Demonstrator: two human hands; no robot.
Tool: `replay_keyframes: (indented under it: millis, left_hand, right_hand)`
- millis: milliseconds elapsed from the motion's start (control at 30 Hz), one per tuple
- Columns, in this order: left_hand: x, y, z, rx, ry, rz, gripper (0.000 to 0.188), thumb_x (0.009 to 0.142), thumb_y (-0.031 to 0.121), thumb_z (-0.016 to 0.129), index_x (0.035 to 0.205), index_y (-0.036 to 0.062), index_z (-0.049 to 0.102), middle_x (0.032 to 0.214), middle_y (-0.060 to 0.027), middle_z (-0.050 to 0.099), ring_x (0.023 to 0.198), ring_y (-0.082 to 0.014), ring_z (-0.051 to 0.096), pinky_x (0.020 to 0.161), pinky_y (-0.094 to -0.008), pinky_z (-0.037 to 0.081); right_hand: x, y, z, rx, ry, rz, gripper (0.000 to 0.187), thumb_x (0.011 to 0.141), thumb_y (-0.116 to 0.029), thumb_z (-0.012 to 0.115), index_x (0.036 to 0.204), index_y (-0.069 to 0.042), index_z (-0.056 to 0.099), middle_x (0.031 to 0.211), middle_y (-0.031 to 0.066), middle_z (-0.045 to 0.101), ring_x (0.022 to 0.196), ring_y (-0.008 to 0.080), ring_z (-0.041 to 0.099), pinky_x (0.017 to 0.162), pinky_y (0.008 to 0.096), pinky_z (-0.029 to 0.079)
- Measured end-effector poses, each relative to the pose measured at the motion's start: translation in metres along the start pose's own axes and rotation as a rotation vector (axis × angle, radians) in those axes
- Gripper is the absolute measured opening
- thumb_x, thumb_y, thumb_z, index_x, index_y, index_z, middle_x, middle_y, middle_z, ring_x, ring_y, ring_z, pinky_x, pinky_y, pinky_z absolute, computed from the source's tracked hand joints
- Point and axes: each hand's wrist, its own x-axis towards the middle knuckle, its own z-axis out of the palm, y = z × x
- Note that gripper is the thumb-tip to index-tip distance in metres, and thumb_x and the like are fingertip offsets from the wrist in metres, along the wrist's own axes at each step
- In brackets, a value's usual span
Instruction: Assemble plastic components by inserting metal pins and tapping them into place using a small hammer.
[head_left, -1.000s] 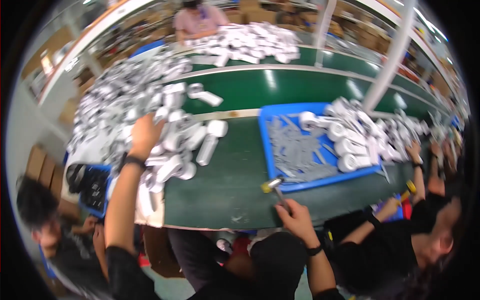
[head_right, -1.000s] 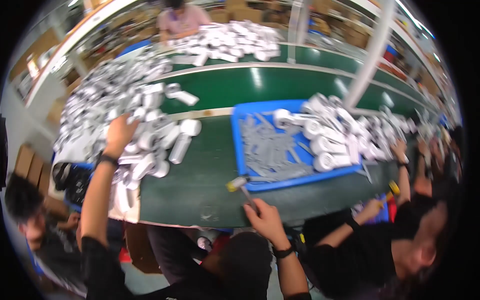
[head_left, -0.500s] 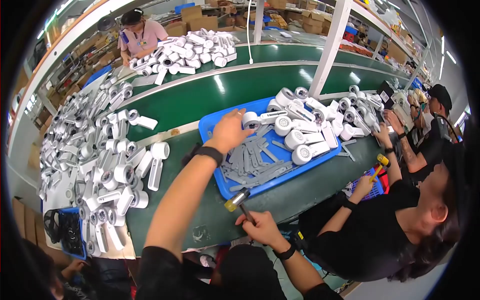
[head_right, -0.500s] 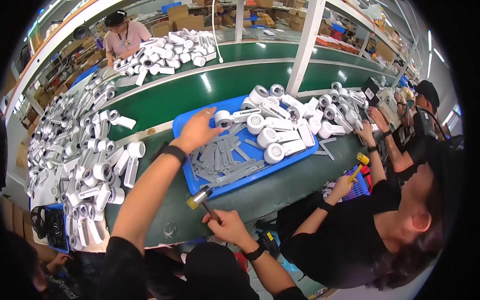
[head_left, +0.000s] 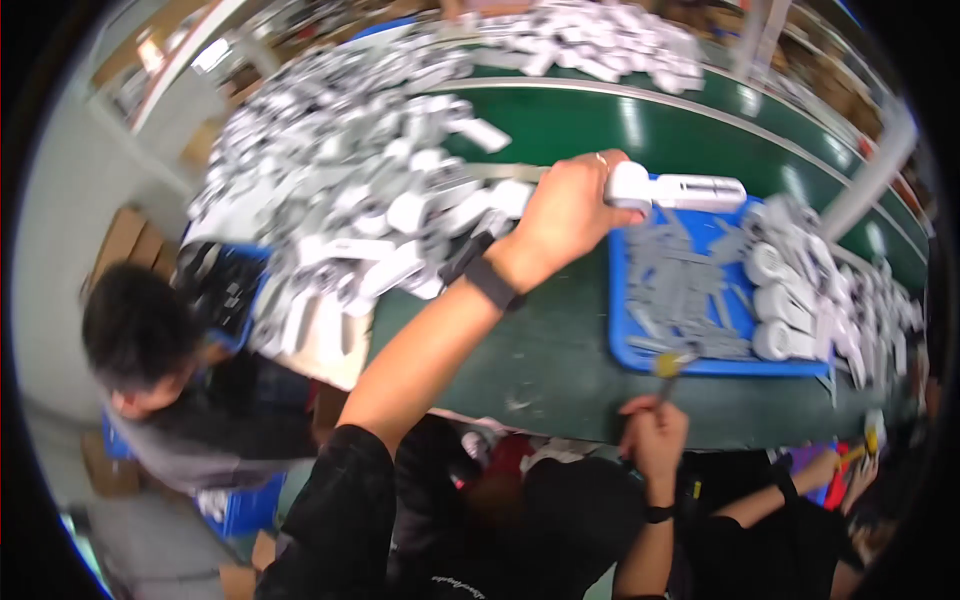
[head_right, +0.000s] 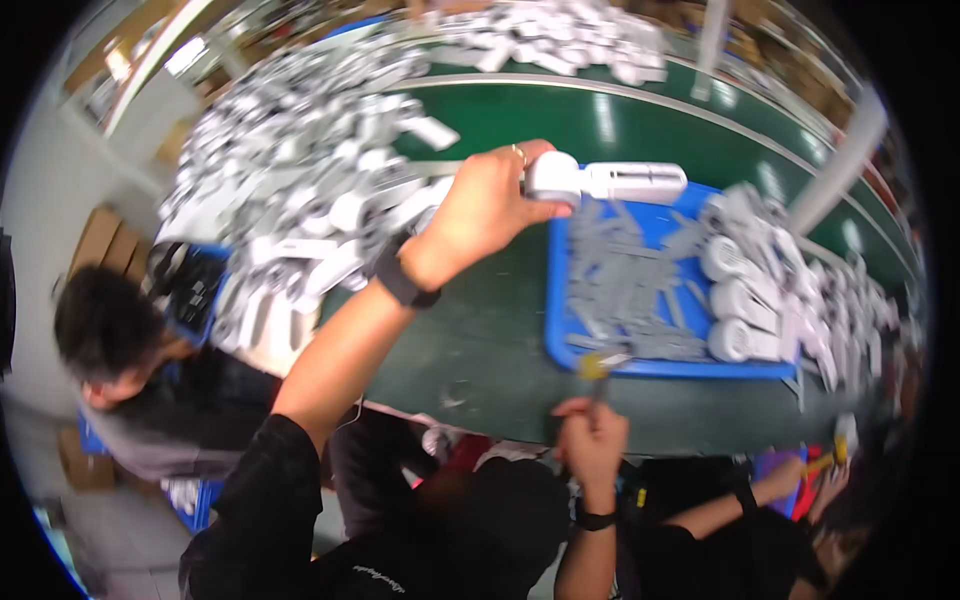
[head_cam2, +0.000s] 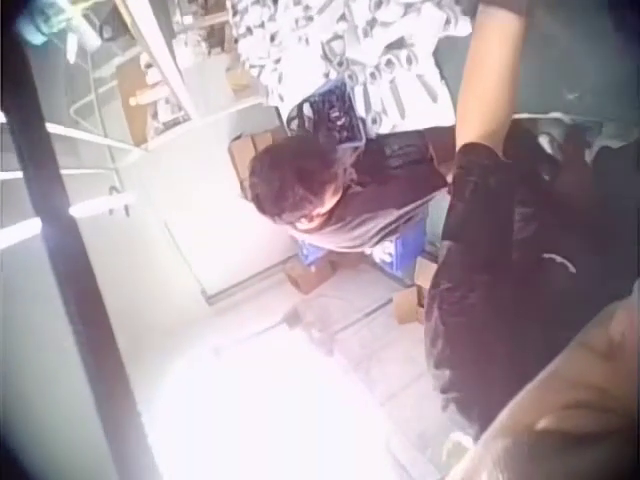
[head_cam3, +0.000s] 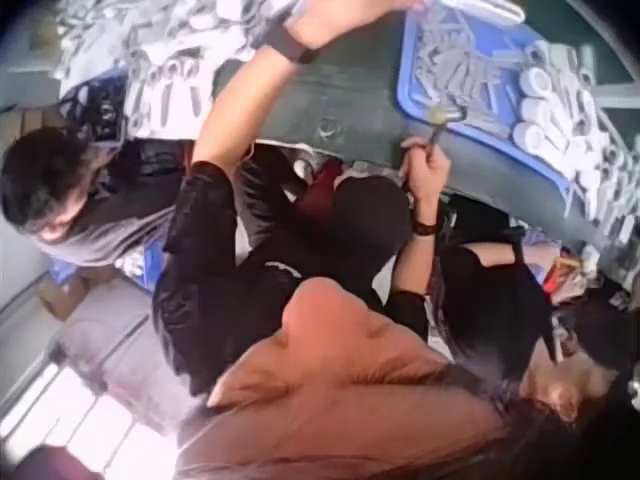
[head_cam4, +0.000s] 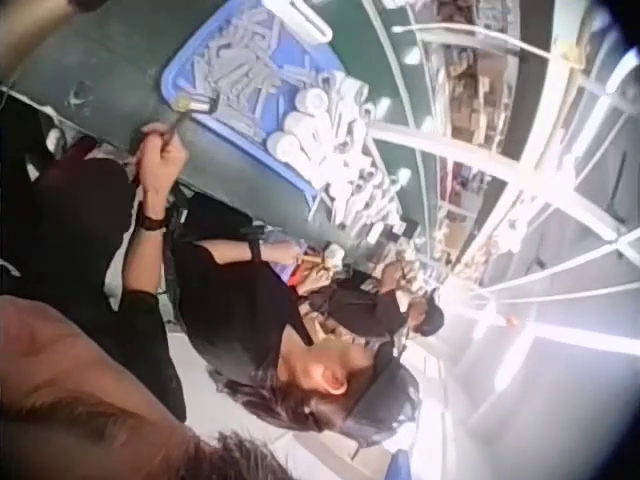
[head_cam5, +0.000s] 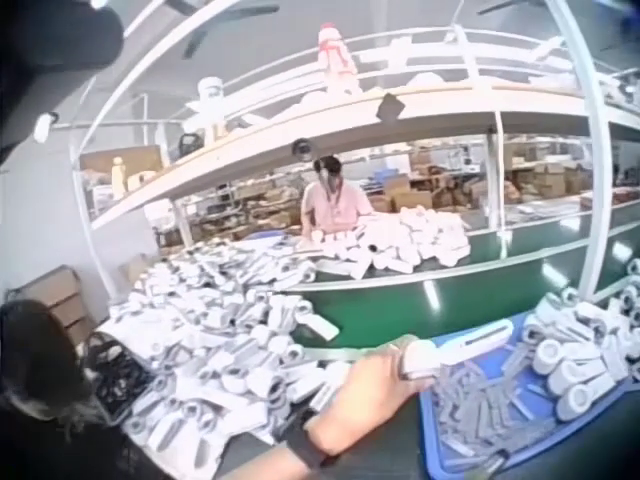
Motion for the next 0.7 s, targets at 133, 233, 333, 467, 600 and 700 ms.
replay_keyframes:
  millis: [133, 233, 333, 467, 600, 700]
  left_hand:
    - [-0.131, -0.017, -0.068, -0.088, 0.060, -0.178, 0.053, 0.074, 0.011, 0.091, 0.122, 0.0057, 0.069, 0.100, -0.0143, 0.074, 0.090, -0.0286, 0.073, 0.080, -0.0362, 0.056]
    - [-0.197, -0.022, -0.076, -0.122, 0.026, -0.150, 0.050, 0.076, 0.007, 0.087, 0.122, 0.0041, 0.067, 0.115, -0.0147, 0.072, 0.103, -0.0317, 0.071, 0.090, -0.0389, 0.057]
    - [-0.230, -0.030, -0.058, -0.148, -0.004, -0.114, 0.050, 0.075, 0.005, 0.084, 0.122, 0.0018, 0.066, 0.120, -0.0155, 0.069, 0.112, -0.0391, 0.066, 0.095, -0.0433, 0.055]
    - [-0.243, -0.040, -0.038, -0.233, 0.052, -0.132, 0.053, 0.076, 0.002, 0.082, 0.126, -0.0013, 0.065, 0.125, -0.0158, 0.068, 0.116, -0.0392, 0.065, 0.097, -0.0437, 0.054]
    - [-0.254, -0.038, -0.014, -0.282, 0.165, -0.208, 0.070, 0.078, -0.001, 0.079, 0.145, 0.0066, 0.058, 0.151, -0.0242, 0.052, 0.122, -0.0401, 0.063, 0.102, -0.0421, 0.054]
    - [-0.258, -0.027, -0.006, -0.287, 0.178, -0.175, 0.085, 0.079, 0.007, 0.083, 0.156, 0.0173, 0.048, 0.165, -0.0267, 0.032, 0.148, -0.0451, 0.039, 0.116, -0.0471, 0.044]
  right_hand:
    - [0.004, -0.002, 0.007, 0.133, 0.042, -0.074, 0.018, 0.100, -0.009, 0.046, 0.092, 0.001, 0.060, 0.052, 0.0036, 0.046, 0.036, 0.0130, 0.044, 0.033, 0.0273, 0.034]
    - [0.007, 0.000, 0.010, 0.168, -0.015, -0.069, 0.016, 0.101, -0.009, 0.048, 0.093, 0.000, 0.059, 0.053, 0.0033, 0.045, 0.036, 0.0128, 0.041, 0.033, 0.0276, 0.032]
    - [0.008, -0.001, 0.014, 0.073, -0.009, -0.032, 0.016, 0.101, -0.009, 0.048, 0.096, 0.000, 0.060, 0.054, 0.0024, 0.044, 0.037, 0.0122, 0.040, 0.035, 0.0271, 0.032]
    - [0.006, -0.002, 0.015, -0.056, -0.027, -0.040, 0.018, 0.102, -0.009, 0.049, 0.103, 0.000, 0.064, 0.056, 0.0015, 0.045, 0.041, 0.0108, 0.041, 0.039, 0.0256, 0.033]
    - [0.011, 0.006, 0.010, -0.152, 0.050, -0.029, 0.028, 0.099, -0.006, 0.048, 0.118, 0.002, 0.068, 0.057, 0.0013, 0.047, 0.040, 0.0084, 0.038, 0.037, 0.0238, 0.029]
    - [0.015, 0.008, 0.002, -0.152, 0.015, -0.052, 0.034, 0.102, -0.011, 0.050, 0.129, 0.001, 0.067, 0.058, 0.0006, 0.050, 0.041, 0.0063, 0.037, 0.039, 0.0225, 0.025]
